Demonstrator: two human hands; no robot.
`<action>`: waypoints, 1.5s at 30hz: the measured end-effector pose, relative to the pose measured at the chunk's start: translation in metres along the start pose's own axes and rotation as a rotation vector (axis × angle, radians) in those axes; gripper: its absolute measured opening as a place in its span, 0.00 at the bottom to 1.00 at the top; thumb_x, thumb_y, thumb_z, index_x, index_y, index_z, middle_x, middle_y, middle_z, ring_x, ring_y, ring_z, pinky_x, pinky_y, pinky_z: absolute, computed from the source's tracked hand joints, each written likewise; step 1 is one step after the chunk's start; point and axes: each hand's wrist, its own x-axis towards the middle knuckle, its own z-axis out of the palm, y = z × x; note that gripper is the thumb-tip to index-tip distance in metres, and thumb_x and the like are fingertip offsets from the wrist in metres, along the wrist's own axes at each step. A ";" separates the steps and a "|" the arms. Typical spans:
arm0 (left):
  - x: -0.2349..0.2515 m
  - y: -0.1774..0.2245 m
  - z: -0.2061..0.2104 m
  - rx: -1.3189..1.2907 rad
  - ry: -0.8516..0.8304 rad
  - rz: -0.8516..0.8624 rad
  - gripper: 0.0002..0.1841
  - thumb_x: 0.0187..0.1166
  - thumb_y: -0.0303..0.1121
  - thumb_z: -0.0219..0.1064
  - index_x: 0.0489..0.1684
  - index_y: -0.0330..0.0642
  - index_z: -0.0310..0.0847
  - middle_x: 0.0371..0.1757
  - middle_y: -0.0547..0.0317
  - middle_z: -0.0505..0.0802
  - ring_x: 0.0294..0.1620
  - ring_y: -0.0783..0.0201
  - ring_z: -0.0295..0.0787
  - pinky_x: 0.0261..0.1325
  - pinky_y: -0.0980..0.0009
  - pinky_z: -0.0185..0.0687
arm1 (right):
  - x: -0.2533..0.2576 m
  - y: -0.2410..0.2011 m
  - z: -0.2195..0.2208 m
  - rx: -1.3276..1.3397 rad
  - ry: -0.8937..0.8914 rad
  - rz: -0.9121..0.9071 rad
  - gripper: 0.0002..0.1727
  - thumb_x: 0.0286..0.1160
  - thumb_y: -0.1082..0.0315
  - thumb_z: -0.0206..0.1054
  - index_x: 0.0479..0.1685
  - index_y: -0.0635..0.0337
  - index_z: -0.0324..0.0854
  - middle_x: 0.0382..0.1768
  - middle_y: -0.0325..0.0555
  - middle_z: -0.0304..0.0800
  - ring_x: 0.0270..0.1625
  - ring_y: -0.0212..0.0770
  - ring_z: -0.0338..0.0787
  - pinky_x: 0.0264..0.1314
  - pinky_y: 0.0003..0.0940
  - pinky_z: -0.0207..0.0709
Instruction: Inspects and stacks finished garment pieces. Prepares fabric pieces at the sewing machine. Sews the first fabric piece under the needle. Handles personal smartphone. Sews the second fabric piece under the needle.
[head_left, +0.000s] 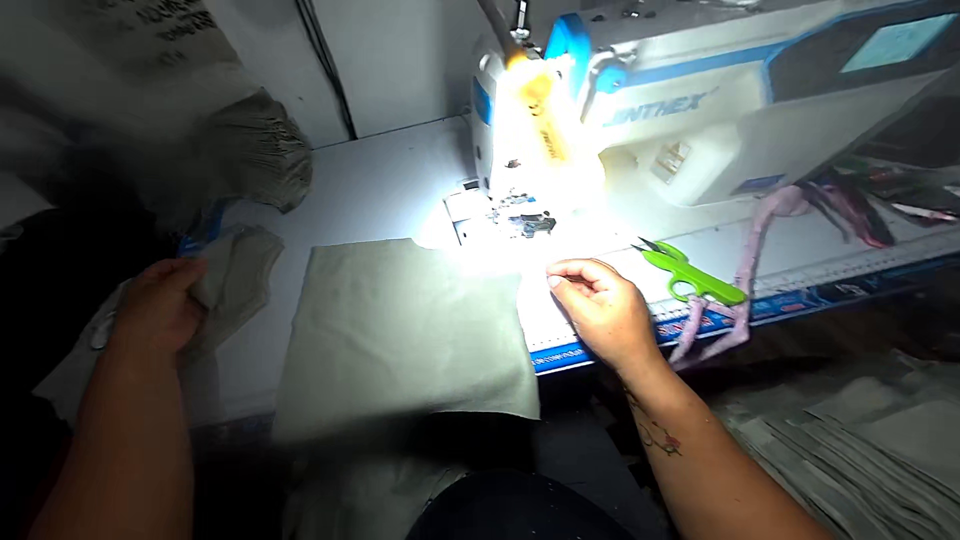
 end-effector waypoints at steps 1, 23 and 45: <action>-0.001 0.000 -0.003 -0.008 0.036 0.013 0.15 0.87 0.40 0.63 0.63 0.43 0.74 0.53 0.61 0.86 0.49 0.71 0.85 0.55 0.64 0.85 | 0.000 0.000 0.001 0.006 -0.006 -0.006 0.08 0.79 0.66 0.69 0.49 0.56 0.90 0.54 0.41 0.91 0.51 0.30 0.91 0.55 0.29 0.89; -0.150 0.064 0.129 0.250 -0.517 1.035 0.12 0.81 0.39 0.64 0.31 0.39 0.82 0.70 0.54 0.90 0.75 0.63 0.84 0.74 0.61 0.83 | 0.007 -0.066 0.055 1.381 -0.707 0.700 0.54 0.82 0.26 0.18 0.80 0.64 0.63 0.66 0.61 0.86 0.64 0.54 0.91 0.68 0.49 0.85; -0.078 0.077 0.256 0.578 -0.850 0.547 0.15 0.77 0.38 0.77 0.22 0.42 0.81 0.16 0.61 0.77 0.19 0.66 0.72 0.27 0.65 0.67 | 0.028 -0.032 0.024 -0.015 -0.159 0.249 0.15 0.74 0.63 0.78 0.53 0.61 0.87 0.25 0.40 0.91 0.21 0.32 0.90 0.29 0.30 0.89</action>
